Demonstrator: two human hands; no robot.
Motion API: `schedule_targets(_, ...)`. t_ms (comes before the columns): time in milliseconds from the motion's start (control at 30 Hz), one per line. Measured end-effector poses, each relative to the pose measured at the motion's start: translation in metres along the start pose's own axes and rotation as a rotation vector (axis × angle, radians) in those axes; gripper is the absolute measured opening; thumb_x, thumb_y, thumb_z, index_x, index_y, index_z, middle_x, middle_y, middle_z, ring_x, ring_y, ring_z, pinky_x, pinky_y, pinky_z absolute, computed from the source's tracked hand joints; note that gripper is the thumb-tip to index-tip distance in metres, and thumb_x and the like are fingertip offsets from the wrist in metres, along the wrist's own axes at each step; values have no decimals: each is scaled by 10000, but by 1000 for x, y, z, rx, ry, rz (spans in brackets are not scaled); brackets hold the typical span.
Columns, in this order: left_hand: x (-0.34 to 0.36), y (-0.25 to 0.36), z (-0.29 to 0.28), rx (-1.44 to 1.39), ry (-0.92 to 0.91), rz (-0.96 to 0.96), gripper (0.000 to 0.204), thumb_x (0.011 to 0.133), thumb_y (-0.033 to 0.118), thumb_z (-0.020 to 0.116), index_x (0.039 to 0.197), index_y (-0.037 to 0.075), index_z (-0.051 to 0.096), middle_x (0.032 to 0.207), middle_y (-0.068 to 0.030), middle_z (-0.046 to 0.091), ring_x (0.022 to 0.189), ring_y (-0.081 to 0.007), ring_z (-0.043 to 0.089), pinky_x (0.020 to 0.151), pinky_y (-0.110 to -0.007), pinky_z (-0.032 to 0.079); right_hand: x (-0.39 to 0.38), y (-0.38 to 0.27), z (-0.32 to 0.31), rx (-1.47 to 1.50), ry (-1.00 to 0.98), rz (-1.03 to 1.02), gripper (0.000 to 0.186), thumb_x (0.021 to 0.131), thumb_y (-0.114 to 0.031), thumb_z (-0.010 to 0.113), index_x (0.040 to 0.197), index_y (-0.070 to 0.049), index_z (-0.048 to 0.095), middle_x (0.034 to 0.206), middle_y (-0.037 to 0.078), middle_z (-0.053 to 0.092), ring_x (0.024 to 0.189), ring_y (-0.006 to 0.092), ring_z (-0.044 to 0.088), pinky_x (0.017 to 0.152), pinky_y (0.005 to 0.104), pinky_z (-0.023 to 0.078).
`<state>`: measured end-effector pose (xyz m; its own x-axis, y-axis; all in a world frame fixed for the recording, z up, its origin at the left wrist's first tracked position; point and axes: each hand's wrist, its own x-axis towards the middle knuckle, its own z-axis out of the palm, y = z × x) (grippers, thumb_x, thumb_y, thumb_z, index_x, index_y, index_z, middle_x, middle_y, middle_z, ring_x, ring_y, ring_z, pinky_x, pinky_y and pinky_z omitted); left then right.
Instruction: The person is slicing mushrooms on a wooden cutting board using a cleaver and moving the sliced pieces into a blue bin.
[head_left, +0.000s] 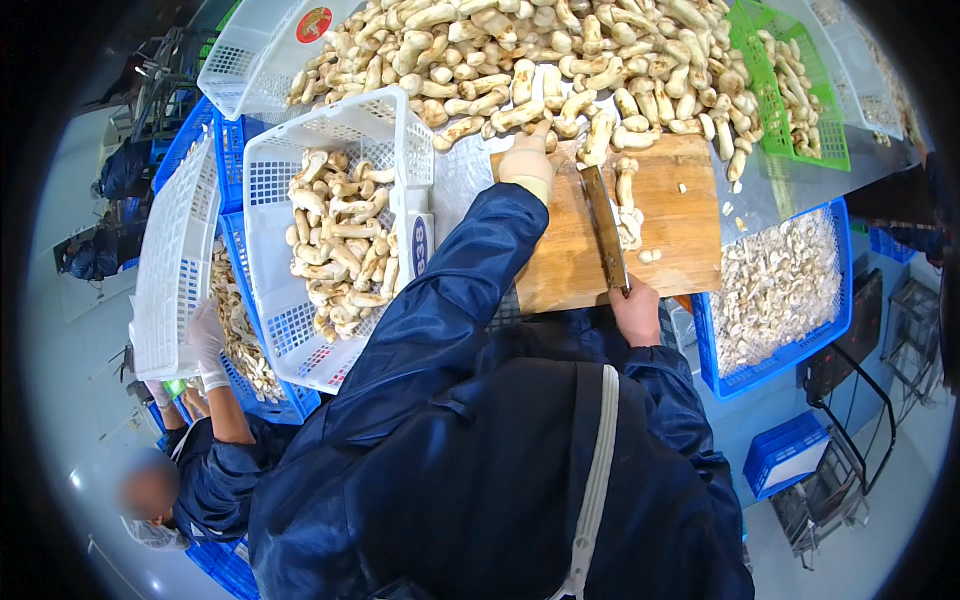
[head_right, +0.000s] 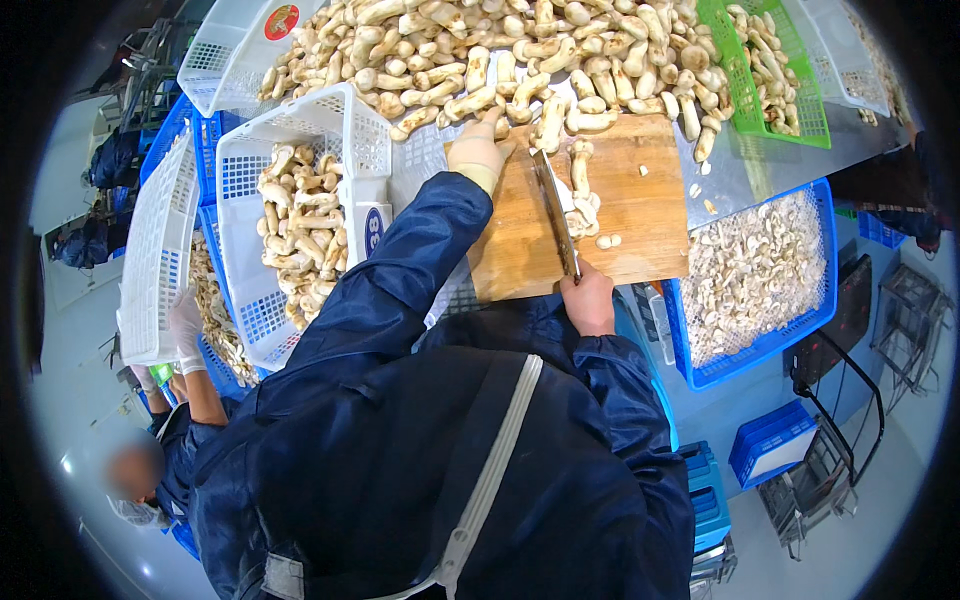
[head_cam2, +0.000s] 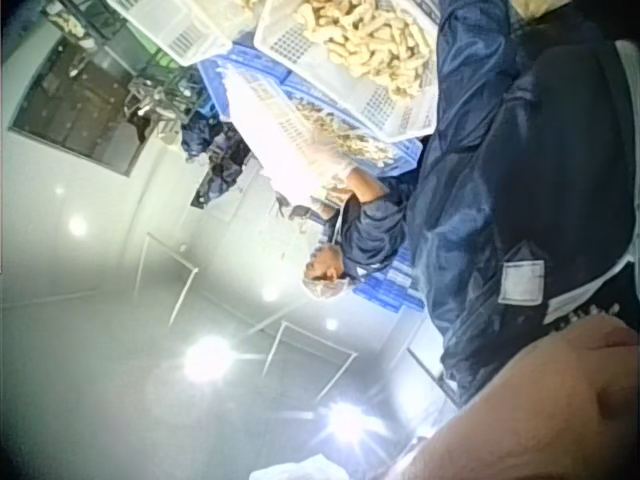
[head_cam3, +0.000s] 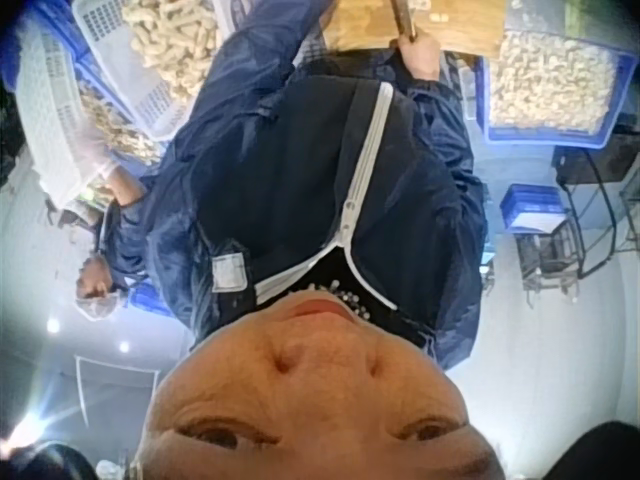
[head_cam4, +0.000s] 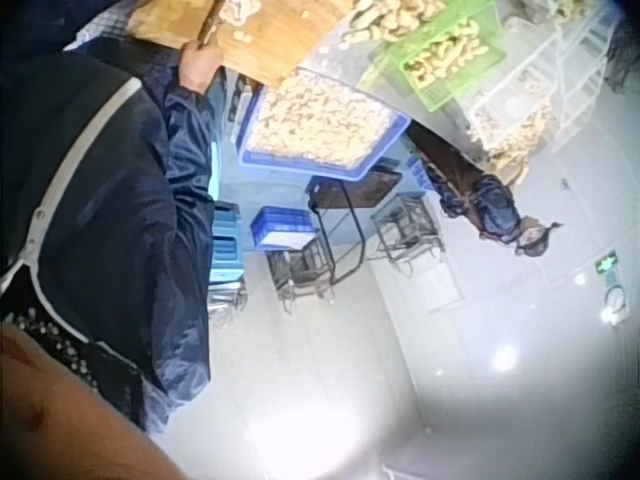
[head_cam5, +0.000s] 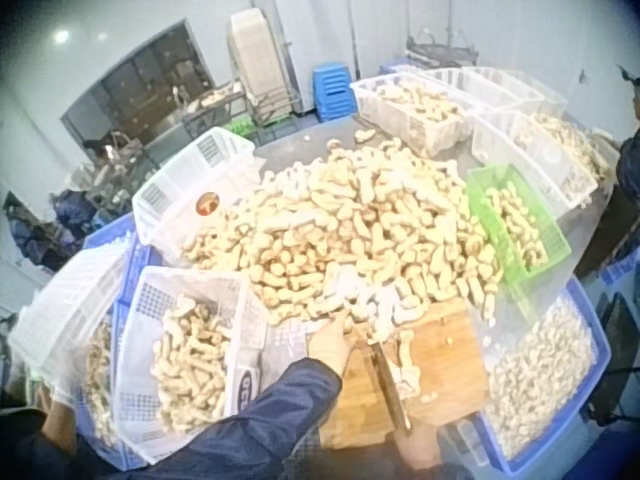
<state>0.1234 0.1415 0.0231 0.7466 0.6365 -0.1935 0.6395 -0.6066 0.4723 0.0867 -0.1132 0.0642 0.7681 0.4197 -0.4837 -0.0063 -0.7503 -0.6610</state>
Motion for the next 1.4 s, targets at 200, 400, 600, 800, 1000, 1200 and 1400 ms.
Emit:
schedule_targets(200, 2, -21, 1, -251, 44, 42, 431, 730, 212, 644, 1138, 140, 525, 886, -162, 619, 862, -307, 592, 773, -345, 467, 0, -2, -1, 20, 4, 24, 279, 727, -103, 527, 978, -7, 603, 743, 252, 593, 719, 390, 590, 666, 423, 470)
schedule_targets(400, -76, -45, -17, -1715, -346, -542, 244, 792, 35, 552, 1008, 114, 470, 816, -119, 614, 504, -111, 511, 418, -220, 419, 1, -1, -2, -25, -3, 26, 229, 727, -111, 522, 911, 2, 600, 720, 249, 587, 706, 393, 587, 652, 426, 467)
schedule_targets(600, -131, -60, -6, -1423, -641, -629, 341, 833, 96, 525, 1167, 68, 467, 854, -79, 597, 515, -97, 496, 432, -214, 413, 1, -5, -12, 3, -56, -22, 225, 724, -129, 524, 874, 20, 601, 722, 249, 586, 714, 406, 577, 657, 428, 464)
schedule_targets(800, -113, -58, -20, -619, -529, -202, 386, 761, 168, 573, 1129, 57, 540, 919, -154, 625, 697, -234, 598, 613, -314, 476, -9, -20, -36, -62, -167, -133, 241, 727, -119, 523, 902, 22, 611, 757, 261, 583, 760, 406, 576, 695, 432, 465)
schedule_targets(1000, -104, -53, -29, -197, -477, 40, 398, 705, 182, 595, 1093, 101, 568, 938, -197, 609, 894, -337, 572, 789, -371, 447, -7, -18, -35, -183, -241, -190, 221, 731, -111, 522, 887, 19, 612, 776, 272, 579, 768, 414, 570, 716, 450, 462)
schedule_targets(1200, -123, -57, -12, -964, -586, -458, 415, 827, 55, 517, 1233, 22, 436, 951, -94, 624, 678, -147, 611, 491, -254, 458, 20, -28, 8, -114, -130, -115, 220, 723, -123, 518, 870, 19, 600, 754, 276, 575, 747, 427, 565, 695, 458, 458)
schedule_targets(1400, -137, -43, -5, -1336, -436, -574, 398, 882, 230, 525, 1217, 32, 440, 970, -75, 611, 680, -142, 603, 488, -243, 450, 5, -30, 0, -9, -170, -86, 253, 720, -139, 510, 889, 29, 595, 731, 280, 567, 729, 426, 566, 676, 444, 454)
